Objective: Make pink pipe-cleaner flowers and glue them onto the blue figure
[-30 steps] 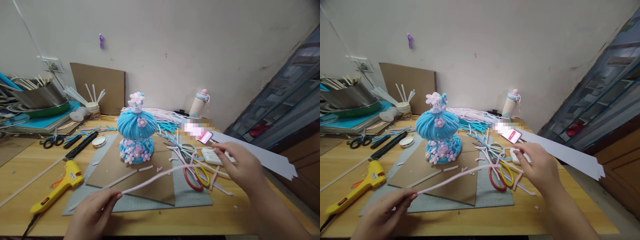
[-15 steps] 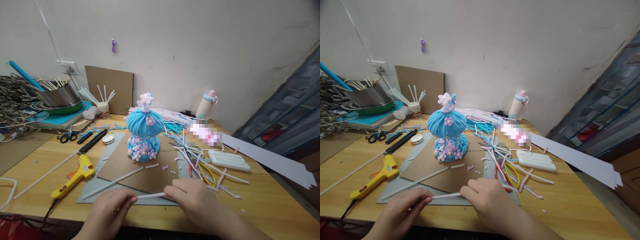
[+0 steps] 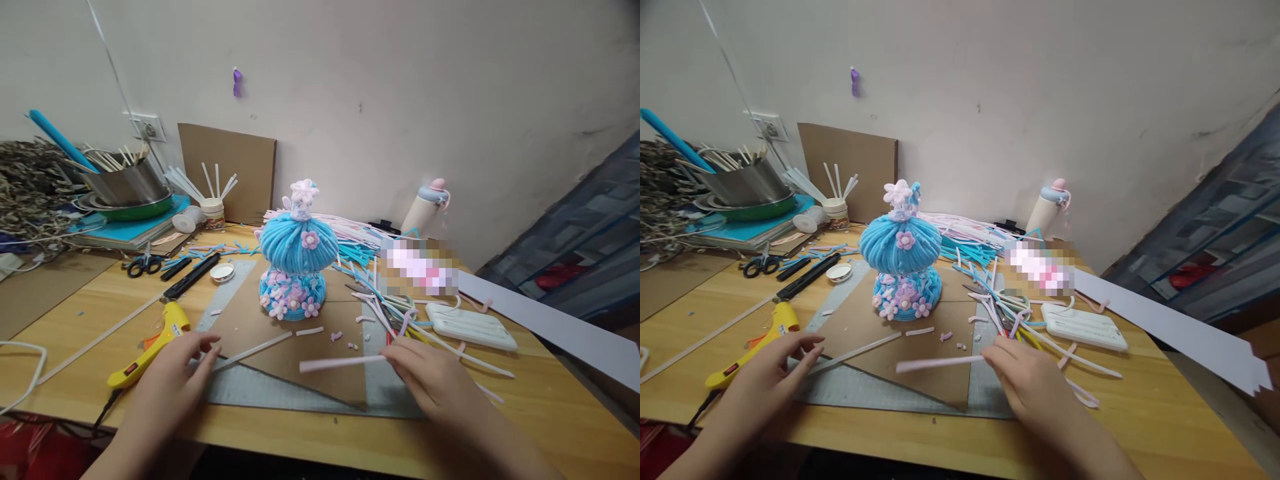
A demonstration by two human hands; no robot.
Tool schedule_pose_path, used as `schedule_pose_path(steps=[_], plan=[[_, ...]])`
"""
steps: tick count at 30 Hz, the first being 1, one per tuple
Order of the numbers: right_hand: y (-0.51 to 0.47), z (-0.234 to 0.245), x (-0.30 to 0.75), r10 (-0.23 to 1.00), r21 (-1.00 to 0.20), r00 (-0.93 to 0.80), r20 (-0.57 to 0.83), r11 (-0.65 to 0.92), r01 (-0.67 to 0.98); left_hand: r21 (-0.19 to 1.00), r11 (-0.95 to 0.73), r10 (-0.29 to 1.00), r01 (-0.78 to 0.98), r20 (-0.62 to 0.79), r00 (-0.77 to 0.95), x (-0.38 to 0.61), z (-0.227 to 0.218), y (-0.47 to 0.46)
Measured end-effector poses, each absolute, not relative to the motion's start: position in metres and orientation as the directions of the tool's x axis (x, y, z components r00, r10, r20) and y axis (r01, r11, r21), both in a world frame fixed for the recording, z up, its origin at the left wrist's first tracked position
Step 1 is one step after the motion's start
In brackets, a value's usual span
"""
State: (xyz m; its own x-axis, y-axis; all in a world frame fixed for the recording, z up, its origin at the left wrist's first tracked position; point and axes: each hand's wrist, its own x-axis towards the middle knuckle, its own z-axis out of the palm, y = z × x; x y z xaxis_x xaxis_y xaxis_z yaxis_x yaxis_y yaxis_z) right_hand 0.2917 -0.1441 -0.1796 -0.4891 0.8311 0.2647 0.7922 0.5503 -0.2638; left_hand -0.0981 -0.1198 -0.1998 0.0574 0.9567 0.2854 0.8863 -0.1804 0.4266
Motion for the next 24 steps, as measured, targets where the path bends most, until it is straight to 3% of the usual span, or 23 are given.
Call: schedule_pose_path(steps=[4, 10, 14, 16, 20, 24], plan=[[-0.145, -0.186, 0.285, 0.864, -0.287, -0.479, 0.155, 0.503, 0.815, 0.379, -0.282, 0.958, 0.881, 0.166, 0.235, -0.079, -0.198, -0.113], [-0.144, -0.19, 0.279, 0.847, -0.305, -0.485, 0.219, 0.532, 0.79, 0.349, -0.364, 0.929, 0.864, 0.062, 0.366, -0.063, -0.197, -0.113], [-0.141, -0.197, 0.282, 0.85, -0.327, -0.476, 0.225, 0.526, 0.785, 0.407, -0.404, 0.909, 0.819, 0.073, 0.411, -0.072, -0.179, -0.098], [-0.141, -0.202, 0.283, 0.844, -0.329, -0.477, 0.247, 0.536, 0.777, 0.45, -0.366, 0.93, 0.815, 0.153, 0.334, -0.083, -0.157, -0.071], [-0.139, -0.215, 0.286, 0.786, -0.315, -0.487, 0.38, 0.605, 0.731, 0.454, -0.132, 0.896, 0.881, 0.434, -0.09, -0.112, -0.112, 0.023], [-0.135, -0.225, 0.291, 0.691, -0.274, -0.443, 0.571, 0.669, 0.691, 0.476, -0.032, 0.849, 0.879, 0.476, -0.227, -0.134, -0.099, 0.126]])
